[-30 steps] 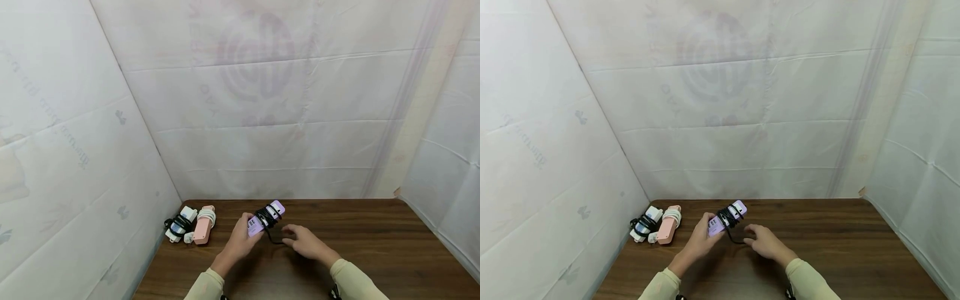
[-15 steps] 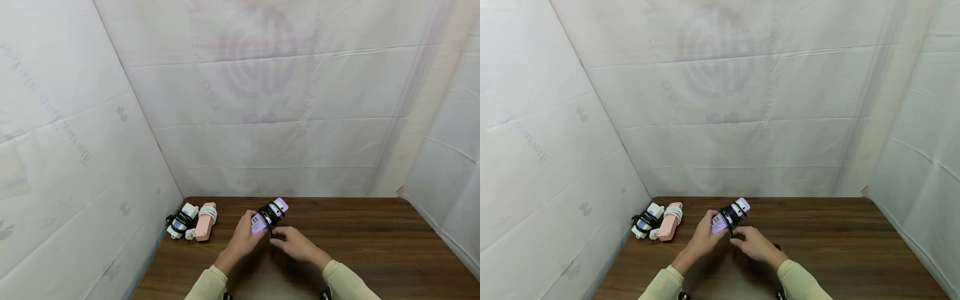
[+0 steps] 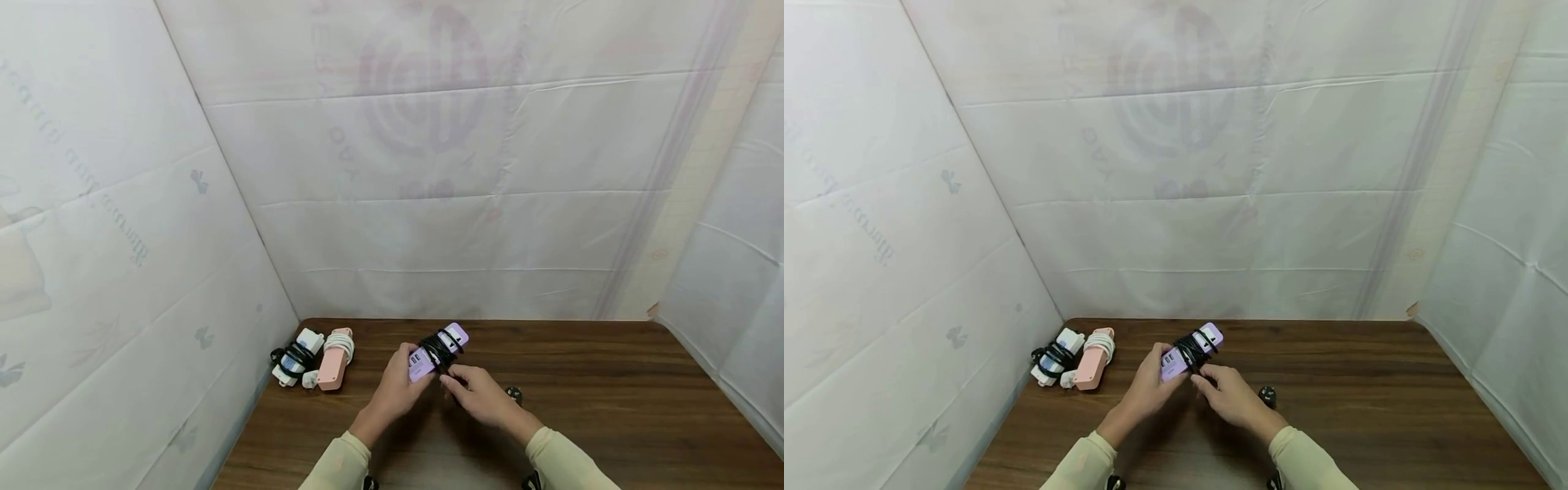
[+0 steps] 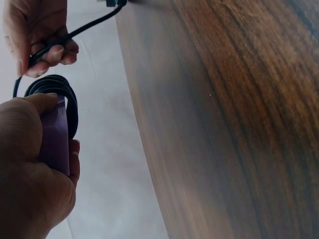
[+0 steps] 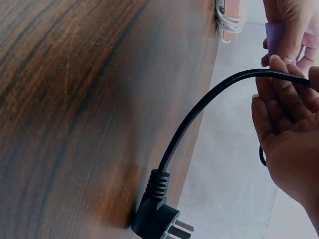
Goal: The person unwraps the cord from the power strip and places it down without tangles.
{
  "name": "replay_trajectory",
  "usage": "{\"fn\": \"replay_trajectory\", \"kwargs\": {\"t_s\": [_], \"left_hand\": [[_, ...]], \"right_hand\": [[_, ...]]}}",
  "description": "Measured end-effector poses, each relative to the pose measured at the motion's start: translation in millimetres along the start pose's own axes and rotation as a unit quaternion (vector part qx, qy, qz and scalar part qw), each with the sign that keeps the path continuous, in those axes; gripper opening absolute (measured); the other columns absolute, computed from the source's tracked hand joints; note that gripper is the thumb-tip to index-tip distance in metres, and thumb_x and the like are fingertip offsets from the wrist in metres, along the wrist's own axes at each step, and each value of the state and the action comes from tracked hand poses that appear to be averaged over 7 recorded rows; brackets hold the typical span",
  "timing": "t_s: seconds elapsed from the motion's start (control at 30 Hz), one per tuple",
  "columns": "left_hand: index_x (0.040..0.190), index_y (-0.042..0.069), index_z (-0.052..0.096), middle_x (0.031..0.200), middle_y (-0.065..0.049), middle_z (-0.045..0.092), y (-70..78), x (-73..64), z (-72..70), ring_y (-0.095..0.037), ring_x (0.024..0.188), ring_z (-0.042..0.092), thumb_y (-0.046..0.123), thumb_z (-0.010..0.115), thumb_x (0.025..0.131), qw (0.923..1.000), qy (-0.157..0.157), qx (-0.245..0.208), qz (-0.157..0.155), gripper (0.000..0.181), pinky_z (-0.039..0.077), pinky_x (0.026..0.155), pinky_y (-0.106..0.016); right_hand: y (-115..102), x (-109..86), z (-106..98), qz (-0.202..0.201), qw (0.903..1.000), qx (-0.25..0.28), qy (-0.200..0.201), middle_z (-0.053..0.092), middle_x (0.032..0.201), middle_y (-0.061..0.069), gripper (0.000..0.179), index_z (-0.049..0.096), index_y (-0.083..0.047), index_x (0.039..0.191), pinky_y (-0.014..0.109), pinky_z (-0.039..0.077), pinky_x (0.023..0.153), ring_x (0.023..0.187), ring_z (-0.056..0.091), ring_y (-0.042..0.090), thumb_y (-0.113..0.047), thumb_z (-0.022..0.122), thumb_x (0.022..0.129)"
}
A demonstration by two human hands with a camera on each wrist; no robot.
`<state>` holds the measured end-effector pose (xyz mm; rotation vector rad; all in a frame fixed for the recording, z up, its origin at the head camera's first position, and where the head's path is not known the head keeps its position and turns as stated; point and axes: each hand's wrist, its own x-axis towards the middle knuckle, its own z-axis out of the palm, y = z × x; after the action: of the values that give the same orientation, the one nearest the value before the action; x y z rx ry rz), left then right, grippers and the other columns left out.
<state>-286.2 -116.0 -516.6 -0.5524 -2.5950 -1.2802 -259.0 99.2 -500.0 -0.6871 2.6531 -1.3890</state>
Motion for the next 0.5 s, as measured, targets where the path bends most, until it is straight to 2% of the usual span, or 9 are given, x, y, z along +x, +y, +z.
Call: {"fn": "replay_trajectory", "kwargs": {"t_s": [0.33,0.5], "left_hand": [[0.135,0.007,0.053,0.119,-0.009,0.066,-2.1,2.4,-2.4,-0.016,0.101,0.061,0.025,0.082,0.095,1.0000,-0.006,0.001,-0.002,0.053,0.053,0.085,-0.031],[0.134,0.008,0.054,0.118,-0.008,0.066,-2.0,2.4,-3.5,-0.015,0.100,0.060,0.025,0.082,0.094,1.0000,-0.006,0.002,-0.002,0.052,0.052,0.085,-0.030]], "right_hand": [[-3.6,0.8,-1.5,-0.009,0.9998,-0.017,0.009,0.071,0.084,0.000,0.032,0.069,-0.007,0.099,0.024,0.050,0.063,0.070,0.057,0.001,-0.030,0.053,0.113],[-2.1,0.9,-2.6,0.000,0.9993,-0.023,0.030,0.069,0.081,-0.001,0.029,0.069,-0.009,0.099,0.024,0.049,0.063,0.069,0.057,0.002,-0.029,0.054,0.113]]}}
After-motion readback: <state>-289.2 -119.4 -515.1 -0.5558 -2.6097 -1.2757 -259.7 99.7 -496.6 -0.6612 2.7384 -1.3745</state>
